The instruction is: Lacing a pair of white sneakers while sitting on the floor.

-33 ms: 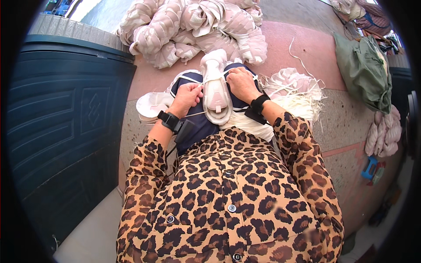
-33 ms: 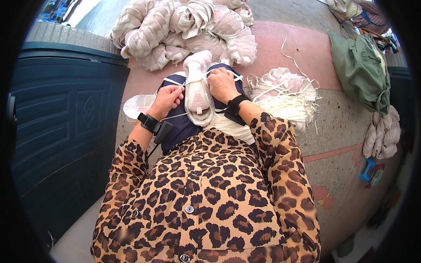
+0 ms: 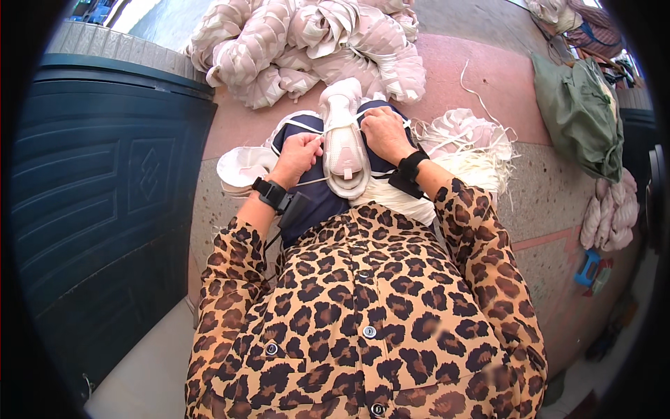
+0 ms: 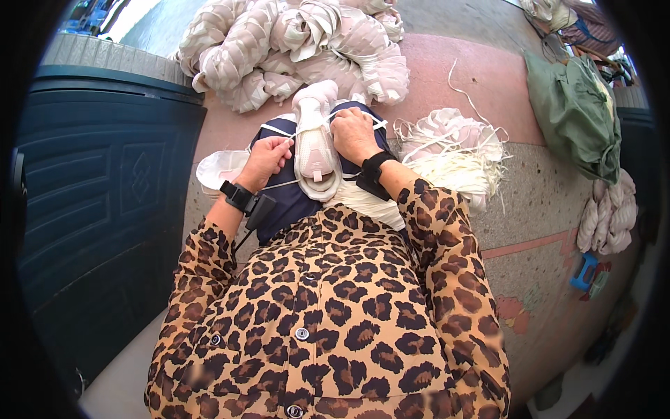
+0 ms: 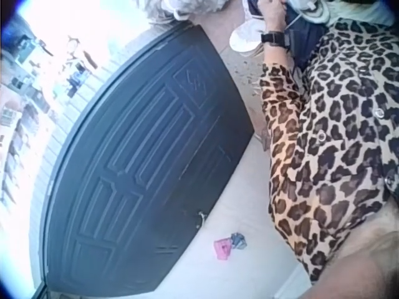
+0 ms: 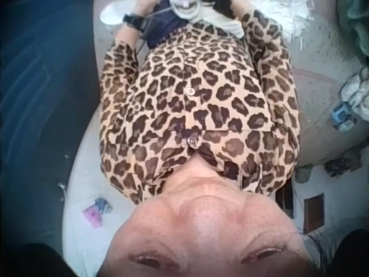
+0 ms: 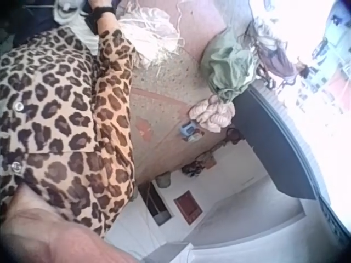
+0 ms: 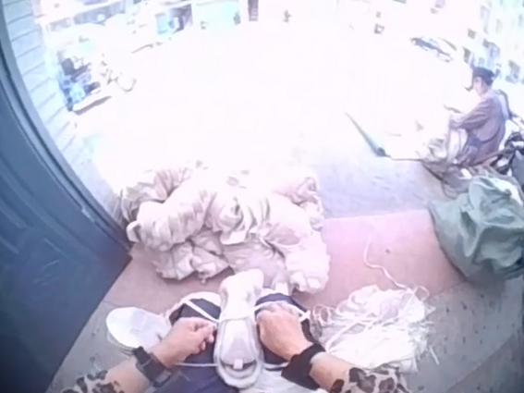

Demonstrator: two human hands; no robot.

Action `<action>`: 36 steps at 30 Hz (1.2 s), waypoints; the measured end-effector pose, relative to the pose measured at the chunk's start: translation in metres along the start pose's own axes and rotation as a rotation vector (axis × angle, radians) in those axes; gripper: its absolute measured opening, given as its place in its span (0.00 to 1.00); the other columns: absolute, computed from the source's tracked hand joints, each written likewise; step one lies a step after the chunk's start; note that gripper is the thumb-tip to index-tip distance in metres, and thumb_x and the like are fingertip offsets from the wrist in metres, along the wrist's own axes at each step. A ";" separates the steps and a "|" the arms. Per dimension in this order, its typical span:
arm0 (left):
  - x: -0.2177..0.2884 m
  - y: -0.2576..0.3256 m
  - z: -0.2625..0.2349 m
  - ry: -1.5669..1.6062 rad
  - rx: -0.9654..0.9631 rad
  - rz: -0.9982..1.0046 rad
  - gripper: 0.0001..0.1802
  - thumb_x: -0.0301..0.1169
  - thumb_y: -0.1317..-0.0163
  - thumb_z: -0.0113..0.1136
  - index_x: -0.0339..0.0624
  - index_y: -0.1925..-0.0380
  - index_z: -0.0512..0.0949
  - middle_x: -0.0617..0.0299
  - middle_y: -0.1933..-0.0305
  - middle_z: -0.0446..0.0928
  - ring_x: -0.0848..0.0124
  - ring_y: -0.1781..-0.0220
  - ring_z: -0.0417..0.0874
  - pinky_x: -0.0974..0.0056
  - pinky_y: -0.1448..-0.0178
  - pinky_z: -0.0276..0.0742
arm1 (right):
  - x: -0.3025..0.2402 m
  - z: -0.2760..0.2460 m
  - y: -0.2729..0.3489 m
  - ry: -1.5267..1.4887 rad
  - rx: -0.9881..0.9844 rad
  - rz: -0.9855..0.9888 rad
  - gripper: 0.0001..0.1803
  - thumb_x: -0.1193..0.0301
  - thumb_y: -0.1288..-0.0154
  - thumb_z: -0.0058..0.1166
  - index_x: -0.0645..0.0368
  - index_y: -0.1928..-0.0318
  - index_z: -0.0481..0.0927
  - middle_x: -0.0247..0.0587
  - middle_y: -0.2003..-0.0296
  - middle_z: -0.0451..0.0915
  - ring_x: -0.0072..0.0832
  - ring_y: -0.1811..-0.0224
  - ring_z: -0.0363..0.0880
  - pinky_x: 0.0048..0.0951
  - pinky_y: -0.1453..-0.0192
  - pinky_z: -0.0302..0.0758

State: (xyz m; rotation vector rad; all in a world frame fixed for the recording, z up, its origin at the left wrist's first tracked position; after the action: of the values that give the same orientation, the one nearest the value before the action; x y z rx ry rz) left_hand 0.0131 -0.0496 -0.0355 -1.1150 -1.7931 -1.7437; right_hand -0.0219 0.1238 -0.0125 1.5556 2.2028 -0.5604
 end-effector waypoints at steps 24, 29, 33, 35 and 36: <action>0.063 -0.005 0.020 -1.186 0.258 0.660 0.09 0.34 0.48 0.55 0.42 0.78 0.80 0.55 0.76 0.77 0.57 0.62 0.76 0.56 0.60 0.73 | -0.020 0.001 -0.002 0.332 -0.159 -0.029 0.14 0.62 0.43 0.48 0.57 0.76 0.81 0.41 0.69 0.77 0.36 0.60 0.72 0.41 0.56 0.63; 0.063 0.029 0.022 -1.112 0.441 0.598 0.14 0.42 0.53 0.60 0.42 0.74 0.78 0.58 0.73 0.77 0.60 0.61 0.73 0.56 0.62 0.70 | -0.035 0.000 0.006 0.328 -0.271 -0.131 0.16 0.60 0.41 0.45 0.61 0.69 0.79 0.47 0.66 0.74 0.39 0.56 0.69 0.43 0.56 0.63; 0.055 0.025 0.025 -1.116 0.391 0.548 0.13 0.39 0.51 0.58 0.42 0.70 0.76 0.59 0.69 0.76 0.60 0.59 0.71 0.55 0.62 0.70 | -0.021 0.009 0.004 0.214 -0.374 -0.088 0.15 0.64 0.41 0.44 0.63 0.69 0.77 0.48 0.66 0.74 0.42 0.57 0.70 0.44 0.55 0.64; 0.050 0.016 0.020 -1.023 0.338 0.497 0.10 0.34 0.50 0.55 0.43 0.69 0.76 0.58 0.68 0.77 0.58 0.60 0.72 0.54 0.59 0.71 | -0.019 0.008 0.002 0.197 -0.384 -0.087 0.14 0.64 0.41 0.44 0.63 0.69 0.77 0.49 0.66 0.74 0.42 0.57 0.70 0.44 0.56 0.64; 0.049 0.013 0.018 -1.026 0.337 0.498 0.10 0.34 0.50 0.55 0.43 0.69 0.76 0.58 0.68 0.77 0.58 0.60 0.72 0.54 0.59 0.71 | -0.019 0.009 0.003 0.180 -0.397 -0.091 0.14 0.65 0.41 0.44 0.63 0.69 0.77 0.49 0.66 0.74 0.42 0.58 0.70 0.44 0.56 0.65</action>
State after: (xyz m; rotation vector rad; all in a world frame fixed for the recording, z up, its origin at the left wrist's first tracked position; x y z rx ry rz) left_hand -0.0018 -0.0204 0.0074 -2.2649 -1.9115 -0.5280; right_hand -0.0125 0.1043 -0.0107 1.3434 2.3456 0.0015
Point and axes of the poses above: each hand's wrist, its own y-axis away from the middle knuckle, its own z-axis out of the palm, x = y × z, the point moved 9 cm from there along -y, towards the middle knuckle
